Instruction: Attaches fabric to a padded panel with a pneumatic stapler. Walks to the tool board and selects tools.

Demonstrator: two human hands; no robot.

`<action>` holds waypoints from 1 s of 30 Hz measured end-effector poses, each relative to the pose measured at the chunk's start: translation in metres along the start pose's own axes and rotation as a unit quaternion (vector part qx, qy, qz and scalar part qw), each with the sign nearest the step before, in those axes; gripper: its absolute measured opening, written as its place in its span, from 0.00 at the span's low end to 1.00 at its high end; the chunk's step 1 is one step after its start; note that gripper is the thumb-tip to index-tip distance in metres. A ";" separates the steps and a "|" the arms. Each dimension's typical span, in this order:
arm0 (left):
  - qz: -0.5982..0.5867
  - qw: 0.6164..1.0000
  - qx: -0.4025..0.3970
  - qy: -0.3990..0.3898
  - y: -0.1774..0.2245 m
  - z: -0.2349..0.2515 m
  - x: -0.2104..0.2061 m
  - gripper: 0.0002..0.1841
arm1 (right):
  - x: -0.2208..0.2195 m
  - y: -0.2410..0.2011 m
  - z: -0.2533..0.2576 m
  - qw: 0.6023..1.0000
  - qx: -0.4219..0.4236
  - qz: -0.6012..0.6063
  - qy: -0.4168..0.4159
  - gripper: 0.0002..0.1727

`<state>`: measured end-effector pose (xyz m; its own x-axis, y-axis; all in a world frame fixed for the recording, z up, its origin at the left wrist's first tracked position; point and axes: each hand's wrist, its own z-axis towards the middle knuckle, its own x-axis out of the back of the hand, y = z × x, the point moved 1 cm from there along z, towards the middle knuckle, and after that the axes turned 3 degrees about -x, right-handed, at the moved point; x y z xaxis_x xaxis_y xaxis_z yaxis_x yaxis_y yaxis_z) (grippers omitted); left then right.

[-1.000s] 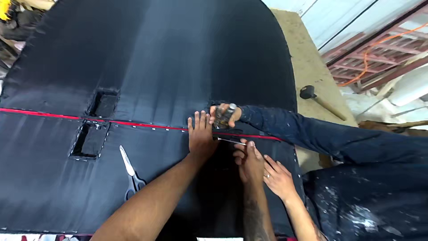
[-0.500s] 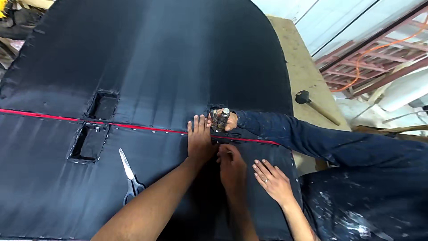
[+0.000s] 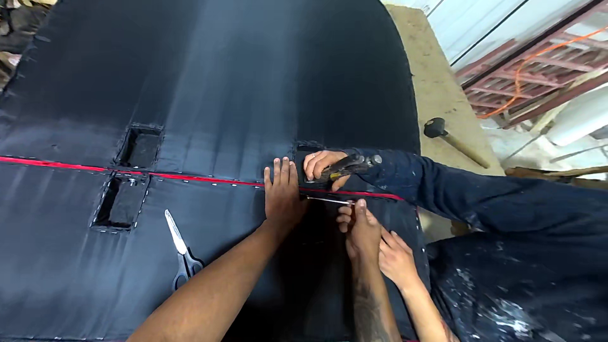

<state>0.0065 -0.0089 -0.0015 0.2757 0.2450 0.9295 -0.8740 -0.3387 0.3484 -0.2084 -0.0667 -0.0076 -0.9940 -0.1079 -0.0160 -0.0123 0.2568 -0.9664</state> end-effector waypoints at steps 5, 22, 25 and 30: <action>0.015 0.999 0.017 -0.030 0.001 0.001 0.001 0.61 | 0.045 0.039 0.015 0.996 -0.049 0.018 -0.074 0.20; 0.020 0.999 0.014 -0.034 0.000 0.000 0.005 0.47 | -0.100 -0.043 -0.082 0.946 0.185 -0.266 0.023 0.13; 0.012 1.000 0.013 -0.021 -0.001 0.001 0.004 0.48 | -0.091 -0.048 -0.075 0.950 0.174 -0.261 0.000 0.13; 0.001 1.000 0.009 -0.004 0.000 0.003 0.002 0.52 | -0.012 0.003 -0.004 0.998 -0.045 0.020 -0.041 0.20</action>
<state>0.0079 -0.0112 0.0003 0.2778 0.2370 0.9309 -0.8674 -0.3545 0.3491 -0.1972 -0.0608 -0.0093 -0.9819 -0.1721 -0.0794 0.0150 0.3470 -0.9378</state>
